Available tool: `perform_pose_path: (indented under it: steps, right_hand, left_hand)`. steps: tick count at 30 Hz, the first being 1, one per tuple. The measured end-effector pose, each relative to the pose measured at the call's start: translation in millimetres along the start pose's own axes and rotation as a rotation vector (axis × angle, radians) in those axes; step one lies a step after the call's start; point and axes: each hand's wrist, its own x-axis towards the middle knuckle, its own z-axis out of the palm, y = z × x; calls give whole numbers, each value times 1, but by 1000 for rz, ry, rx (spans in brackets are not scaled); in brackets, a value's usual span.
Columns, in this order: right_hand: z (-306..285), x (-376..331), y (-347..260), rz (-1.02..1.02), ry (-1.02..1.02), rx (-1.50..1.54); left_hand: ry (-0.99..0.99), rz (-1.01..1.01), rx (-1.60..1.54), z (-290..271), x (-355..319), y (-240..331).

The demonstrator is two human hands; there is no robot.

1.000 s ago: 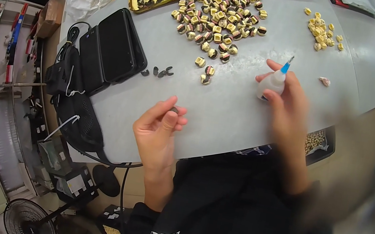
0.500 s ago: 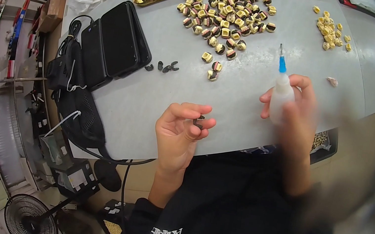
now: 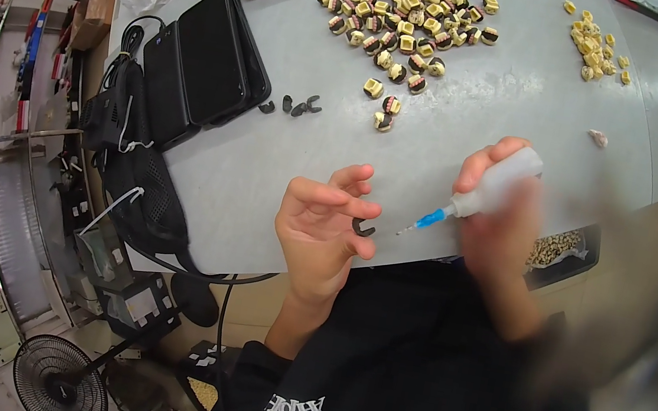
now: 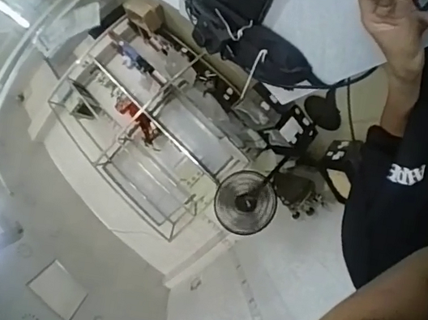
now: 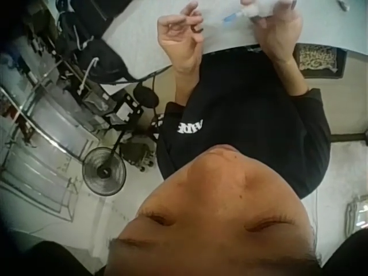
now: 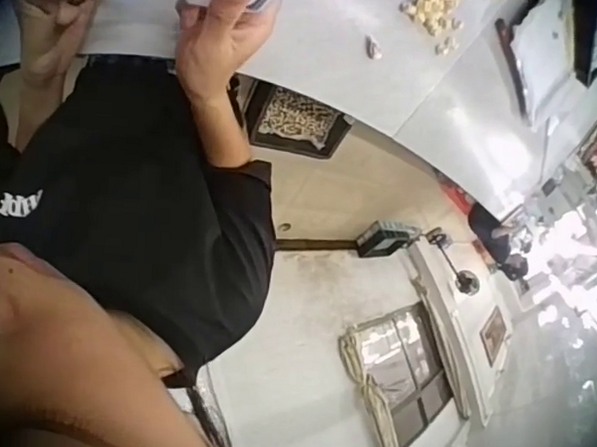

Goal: Applying glue and attaching small black base components to gold cat figurines.

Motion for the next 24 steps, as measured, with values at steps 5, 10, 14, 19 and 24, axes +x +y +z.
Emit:
perform_pose_path:
  steps: [5, 10, 14, 19, 24]
  right_hand:
    - [4, -4, -2, -55, -77, -131]
    - [9, -4, -2, -82, -73, -186]
    - [9, -5, -2, -88, -94, -201]
    - [9, -5, -2, -92, -94, -204]
    - [11, -5, -3, -87, -91, -210]
  left_hand:
    - [-1, 58, 118, 1, -2, -2]
    - [-19, 110, 160, 2, -3, -3]
    - [-20, 110, 202, 2, -4, -2]
    - [-40, 126, 229, 1, -3, -3]
    - [-43, 141, 262, 1, -3, -3]
